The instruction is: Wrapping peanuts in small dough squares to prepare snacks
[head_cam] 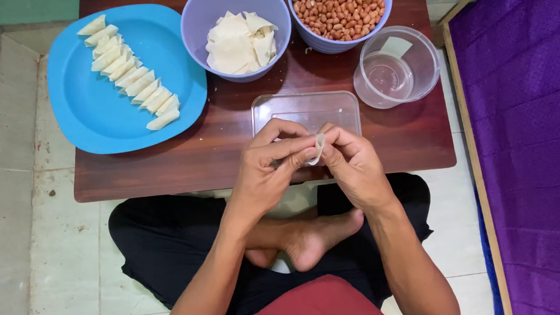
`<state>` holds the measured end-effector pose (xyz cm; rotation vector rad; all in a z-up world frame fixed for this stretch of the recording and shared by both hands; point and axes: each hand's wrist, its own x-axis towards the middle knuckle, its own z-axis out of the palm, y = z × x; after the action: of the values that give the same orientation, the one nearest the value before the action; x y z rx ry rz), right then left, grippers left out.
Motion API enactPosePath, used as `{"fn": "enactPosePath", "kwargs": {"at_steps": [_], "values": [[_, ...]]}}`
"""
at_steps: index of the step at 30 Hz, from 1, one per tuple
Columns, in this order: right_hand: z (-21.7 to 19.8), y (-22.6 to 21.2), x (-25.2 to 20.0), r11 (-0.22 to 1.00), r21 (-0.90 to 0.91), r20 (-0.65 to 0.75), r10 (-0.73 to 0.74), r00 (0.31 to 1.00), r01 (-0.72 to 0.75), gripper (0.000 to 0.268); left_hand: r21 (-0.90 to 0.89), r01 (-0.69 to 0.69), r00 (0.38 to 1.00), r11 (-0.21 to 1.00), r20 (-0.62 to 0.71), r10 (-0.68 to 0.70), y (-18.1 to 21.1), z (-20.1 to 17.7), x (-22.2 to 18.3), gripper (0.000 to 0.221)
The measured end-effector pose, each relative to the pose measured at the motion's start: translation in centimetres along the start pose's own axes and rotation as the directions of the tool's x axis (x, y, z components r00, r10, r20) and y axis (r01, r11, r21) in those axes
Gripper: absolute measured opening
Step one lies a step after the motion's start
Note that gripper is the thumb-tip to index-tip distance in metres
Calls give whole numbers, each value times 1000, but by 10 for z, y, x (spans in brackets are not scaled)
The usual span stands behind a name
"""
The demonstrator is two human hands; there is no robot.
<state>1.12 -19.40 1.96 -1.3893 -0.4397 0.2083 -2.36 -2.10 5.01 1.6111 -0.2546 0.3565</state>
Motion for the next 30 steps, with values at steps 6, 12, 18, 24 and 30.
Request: {"fn": "enactPosePath", "kwargs": {"at_steps": [6, 12, 18, 24, 30], "values": [[5, 12, -2, 997, -45, -195, -71, 978, 63, 19, 69, 39, 997, 997, -70, -34, -12, 7, 0, 13], [15, 0, -5, 954, -263, -235, -205, 950, 141, 21, 108, 85, 988, 991, -141, -69, -23, 9, 4, 15], [12, 5, -3, 919, -345, -162, -261, 952, 193, 22, 93, 114, 984, 989, -145, -100, -21, 5, 9, 16], [5, 5, -4, 919, -347, -102, -236, 966, 188, 21, -213, 239, 965, 947, -58, -256, -44, 4, 10, 25], [-5, 3, 2, 952, -269, -8, -154, 988, 146, 22, -233, 292, 955, 928, 14, -297, -49, 2, 8, 30]]}}
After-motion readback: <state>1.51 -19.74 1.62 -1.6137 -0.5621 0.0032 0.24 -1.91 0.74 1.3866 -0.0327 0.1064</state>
